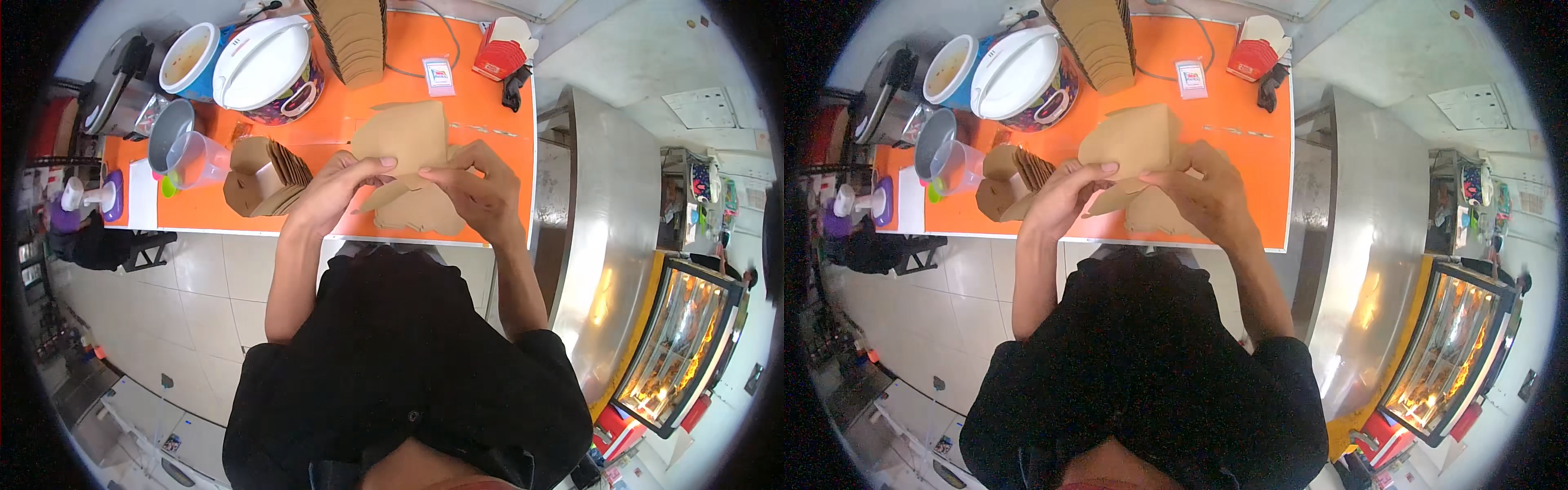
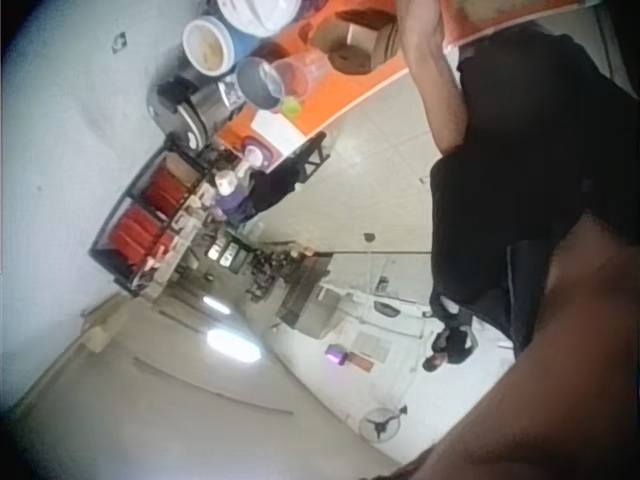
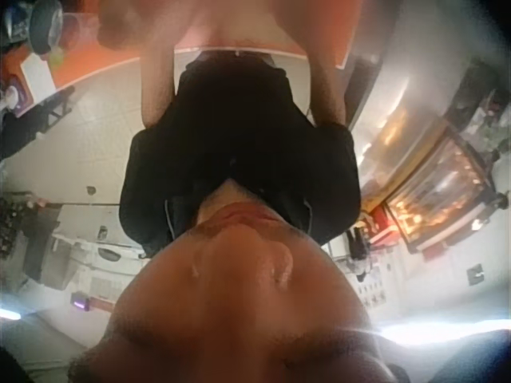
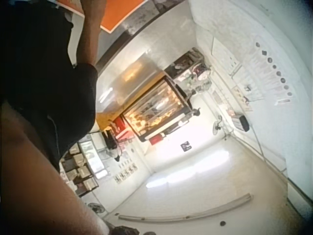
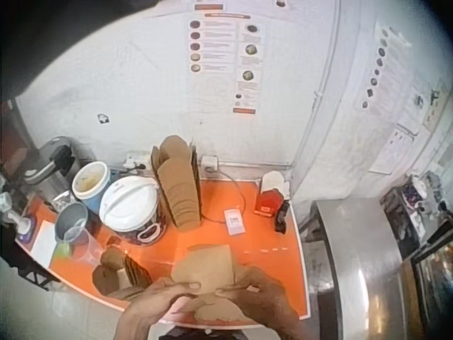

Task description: The person assembles flat cardboard pieces into small rectangular boxes by hand. They fold the flaps and tuck them into slots to form the box structure, then place the finished boxes into a stack on the counter.

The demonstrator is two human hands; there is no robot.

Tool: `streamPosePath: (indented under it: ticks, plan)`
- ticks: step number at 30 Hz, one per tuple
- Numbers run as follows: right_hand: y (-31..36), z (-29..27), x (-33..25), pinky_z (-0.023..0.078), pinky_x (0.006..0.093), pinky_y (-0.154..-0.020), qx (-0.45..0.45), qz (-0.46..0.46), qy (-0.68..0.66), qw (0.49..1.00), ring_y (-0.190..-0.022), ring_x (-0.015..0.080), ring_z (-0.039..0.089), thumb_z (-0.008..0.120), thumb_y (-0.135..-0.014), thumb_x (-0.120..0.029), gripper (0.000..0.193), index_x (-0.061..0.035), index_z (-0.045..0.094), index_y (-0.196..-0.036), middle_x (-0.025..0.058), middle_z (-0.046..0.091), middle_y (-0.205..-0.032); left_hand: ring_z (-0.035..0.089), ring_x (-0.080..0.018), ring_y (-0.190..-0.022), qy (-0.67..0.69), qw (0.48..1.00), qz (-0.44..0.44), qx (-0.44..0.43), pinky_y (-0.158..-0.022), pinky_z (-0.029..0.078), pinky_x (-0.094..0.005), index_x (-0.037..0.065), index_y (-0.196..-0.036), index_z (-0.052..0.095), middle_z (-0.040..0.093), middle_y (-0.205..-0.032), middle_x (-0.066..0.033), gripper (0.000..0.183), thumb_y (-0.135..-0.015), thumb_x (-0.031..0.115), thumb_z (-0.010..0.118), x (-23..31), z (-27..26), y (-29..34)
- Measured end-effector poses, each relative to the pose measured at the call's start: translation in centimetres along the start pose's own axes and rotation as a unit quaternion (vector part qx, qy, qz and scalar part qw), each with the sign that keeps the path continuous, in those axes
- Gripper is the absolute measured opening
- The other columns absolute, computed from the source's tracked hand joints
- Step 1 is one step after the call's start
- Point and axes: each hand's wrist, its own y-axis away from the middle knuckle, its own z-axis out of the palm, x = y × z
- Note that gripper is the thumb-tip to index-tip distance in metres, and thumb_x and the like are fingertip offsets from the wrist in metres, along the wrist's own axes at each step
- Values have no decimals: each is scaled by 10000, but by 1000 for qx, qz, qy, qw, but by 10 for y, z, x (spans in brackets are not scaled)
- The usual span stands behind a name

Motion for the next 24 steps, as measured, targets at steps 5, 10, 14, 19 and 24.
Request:
streamPosePath:
  ticks: [5, 10, 14, 19, 24]
  plan:
    - [4, 0, -3, 521, 339, -660, 49, 7, -23, 999, -775, 210, 643, 863, -743, -7, 287, -149, 805, -986, 23, 635, -810, 656, -158, -1097, 27, 998, 13, -52, -1034, 448, -348, -33, -1124, 746, 738, -1080, -95, 447, -988, 389, 690, 4, -2, 9]
    - [3, -3, -2, 505, 307, -633, 103, 62, -80, 989, -736, 183, 639, 844, -742, 45, 271, -67, 797, -984, 57, 659, -828, 615, -181, -1232, 200, 929, 210, -232, -1069, 440, -375, -31, -1388, 597, 673, -1294, -104, 541, -990, 317, 711, -39, -21, 12]
    - [4, 3, -11, 548, 317, -668, 114, 107, -48, 987, -749, 183, 664, 804, -768, 69, 248, -61, 801, -979, 69, 693, -883, 621, -159, -1193, -55, 979, 191, -32, -1013, 499, -345, -25, -1375, 581, 673, -1276, -78, 422, -1049, 233, 656, -22, 25, 23]
    - [-4, 2, -3, 615, 323, -804, 68, -88, 35, 993, -961, 219, 746, 740, -776, 75, 393, -86, 781, -1133, 89, 753, -1113, 644, -147, -1140, -24, 982, 190, 8, -975, 535, -338, -14, -1365, 583, 687, -1238, -68, 394, -1059, 225, 644, -16, 41, 26]
    - [-3, 2, 0, 635, 326, -811, 8, -90, 39, 995, -1050, 252, 754, 735, -766, 57, 523, -150, 745, -1246, 66, 736, -1273, 655, -165, -1145, -2, 982, 187, 26, -968, 545, -353, -7, -1382, 570, 686, -1248, -80, 404, -1050, 208, 654, -15, 47, 24]
